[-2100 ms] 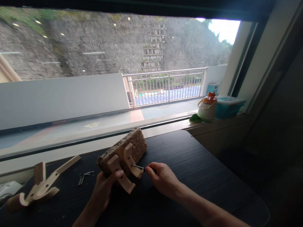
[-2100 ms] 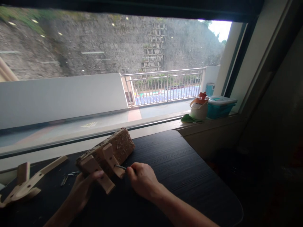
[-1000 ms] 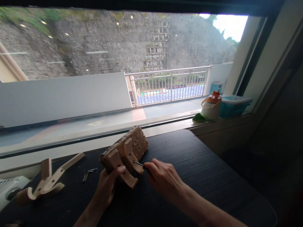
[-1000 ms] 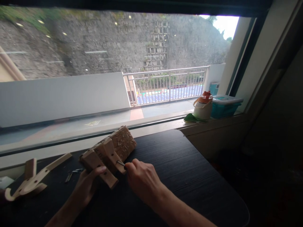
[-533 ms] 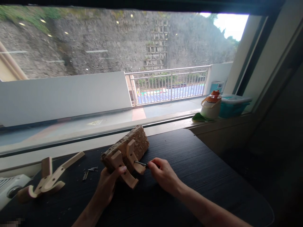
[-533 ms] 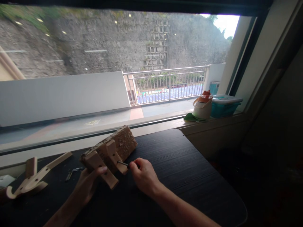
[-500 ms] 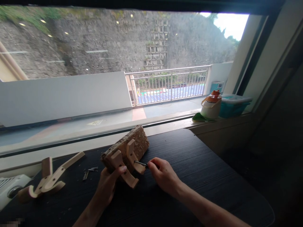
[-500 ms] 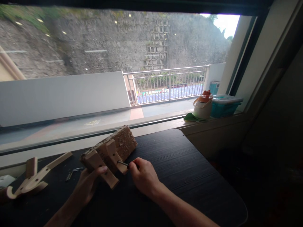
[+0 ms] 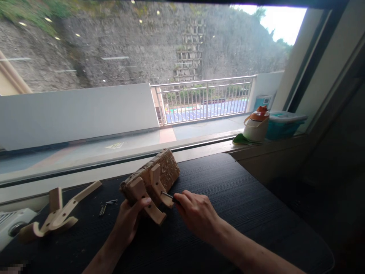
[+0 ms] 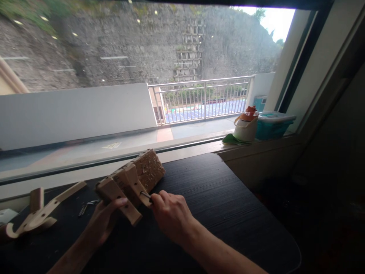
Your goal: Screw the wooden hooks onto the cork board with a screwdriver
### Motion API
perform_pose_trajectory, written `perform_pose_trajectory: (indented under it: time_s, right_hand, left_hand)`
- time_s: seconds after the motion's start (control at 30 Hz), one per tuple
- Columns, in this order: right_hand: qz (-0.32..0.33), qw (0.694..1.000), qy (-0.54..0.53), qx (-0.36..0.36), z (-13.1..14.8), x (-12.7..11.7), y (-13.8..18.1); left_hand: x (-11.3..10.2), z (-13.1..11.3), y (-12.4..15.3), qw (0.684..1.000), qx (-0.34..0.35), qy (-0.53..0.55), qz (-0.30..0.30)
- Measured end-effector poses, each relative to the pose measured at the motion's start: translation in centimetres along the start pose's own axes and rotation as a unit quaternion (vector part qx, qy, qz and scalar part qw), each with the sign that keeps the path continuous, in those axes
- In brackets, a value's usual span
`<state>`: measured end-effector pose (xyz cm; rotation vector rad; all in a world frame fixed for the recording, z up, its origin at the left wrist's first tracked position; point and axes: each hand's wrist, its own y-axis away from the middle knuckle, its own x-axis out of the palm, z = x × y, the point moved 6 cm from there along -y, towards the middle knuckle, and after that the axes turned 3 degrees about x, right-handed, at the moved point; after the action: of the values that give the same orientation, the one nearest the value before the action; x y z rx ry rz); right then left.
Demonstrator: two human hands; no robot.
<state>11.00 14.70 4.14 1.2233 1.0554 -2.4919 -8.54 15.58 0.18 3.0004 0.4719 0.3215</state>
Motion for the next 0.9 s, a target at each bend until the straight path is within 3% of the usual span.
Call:
perform_pose_trajectory:
  time_s: [0.07, 0.17, 0.27, 0.47, 0.67, 0.8, 0.9]
  right_hand:
    - [0.005, 0.989, -0.109, 0.104, -1.3, 0.3, -0.1]
    - [0.049, 0.926, -0.268, 0.263, -3.2, 1.6, -0.1]
    - [0.084, 0.894, -0.307, 0.316, -3.7, 2.3, -0.1]
    - [0.042, 0.97, -0.117, 0.21, -2.1, -0.3, -0.3]
    - [0.044, 0.999, 0.011, 0.03, -0.6, -0.6, -0.6]
    - [0.061, 0.996, 0.065, 0.028, -0.8, 0.2, -0.4]
    - [0.054, 0.994, 0.009, 0.093, -1.4, 0.6, -0.2]
  left_hand:
    - [-0.1, -0.1, 0.0, 1.0, 0.004, -0.004, 0.001]
    - [-0.2, -0.1, 0.1, 1.0, 0.014, -0.01, -0.002]
    - [-0.2, -0.2, 0.1, 0.999, 0.042, -0.023, -0.009]
    - [-0.2, -0.1, -0.1, 0.998, 0.056, -0.025, -0.031]
    - [-0.1, -0.2, 0.0, 0.999, 0.027, -0.002, -0.029]
    - [-0.3, -0.2, 0.0, 0.999, 0.022, 0.001, -0.024]
    - [-0.2, -0.2, 0.0, 1.0, 0.017, -0.016, -0.013]
